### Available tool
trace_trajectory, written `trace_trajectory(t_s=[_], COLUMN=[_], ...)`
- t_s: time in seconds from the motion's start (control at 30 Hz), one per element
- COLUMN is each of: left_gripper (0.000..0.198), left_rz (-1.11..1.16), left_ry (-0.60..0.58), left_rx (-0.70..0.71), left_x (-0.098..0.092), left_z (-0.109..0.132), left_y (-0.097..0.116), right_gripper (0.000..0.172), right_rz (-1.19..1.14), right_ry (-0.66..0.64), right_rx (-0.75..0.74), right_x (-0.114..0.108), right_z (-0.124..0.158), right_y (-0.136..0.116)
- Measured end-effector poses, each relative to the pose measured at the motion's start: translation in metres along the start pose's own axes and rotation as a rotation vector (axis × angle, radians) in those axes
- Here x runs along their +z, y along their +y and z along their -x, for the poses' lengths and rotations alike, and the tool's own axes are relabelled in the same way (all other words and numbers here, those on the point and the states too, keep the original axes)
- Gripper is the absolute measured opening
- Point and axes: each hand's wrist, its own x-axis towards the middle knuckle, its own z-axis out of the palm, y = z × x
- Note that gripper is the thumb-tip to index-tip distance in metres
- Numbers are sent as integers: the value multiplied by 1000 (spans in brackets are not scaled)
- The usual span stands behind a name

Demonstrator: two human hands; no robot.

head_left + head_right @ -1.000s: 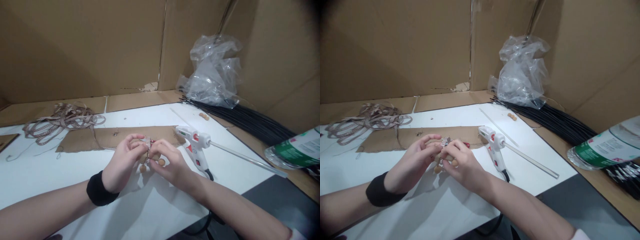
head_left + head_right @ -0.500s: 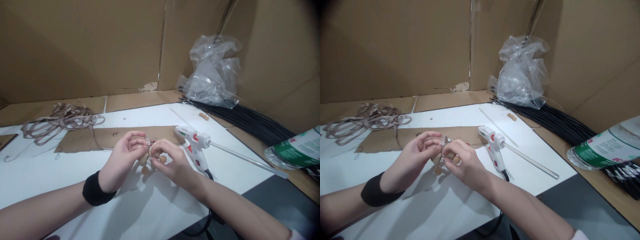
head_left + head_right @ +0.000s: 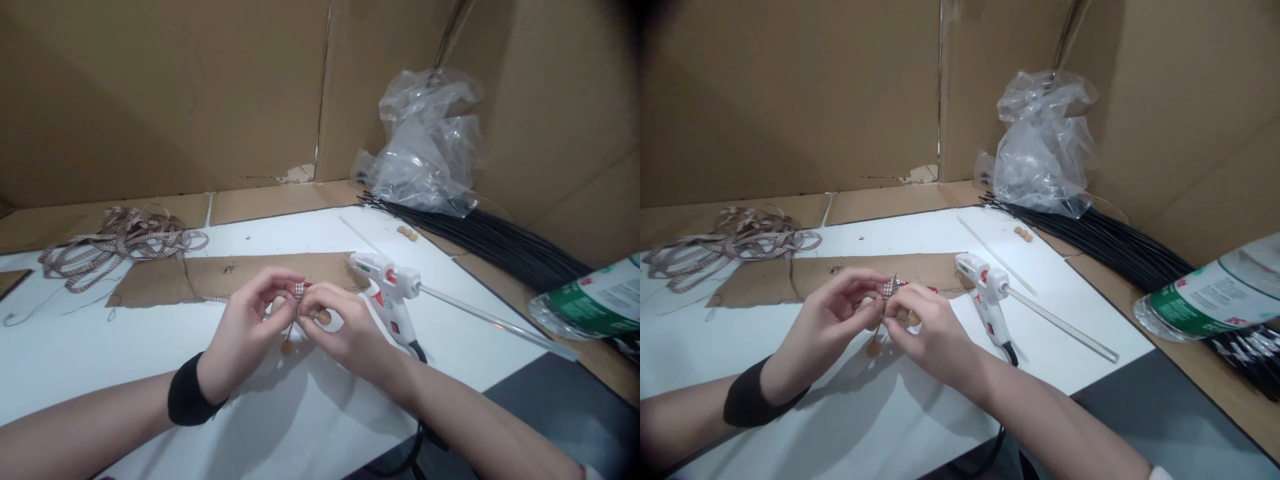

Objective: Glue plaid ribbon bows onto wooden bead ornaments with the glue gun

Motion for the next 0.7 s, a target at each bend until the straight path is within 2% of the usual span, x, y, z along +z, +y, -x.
trace_trajectory(t_s=[0.2, 0.33, 0.5, 0.6, 0.7], left_gripper=[11, 9, 7, 17, 29], left_rz=[-140, -97, -116, -161, -160], left_ry=[-61, 26, 103, 52, -33], left_rx=[-74, -56, 38, 82, 51], left_x=[-3, -1, 3, 2, -3], left_z=[-2, -2, 3, 1, -5], left_y=[4, 3, -5, -4, 2], right_gripper=[11, 8, 6, 7, 7], right_rz=[-109, -242, -433, -460, -387], right_ry=[-46, -102, -87, -83, -56], right_rx=[155, 310, 427, 475, 461], right_x=[-4, -3, -1, -4, -7], right_z=[-2, -4, -6, -8, -8], right_y=[-4, -4, -2, -4, -5])
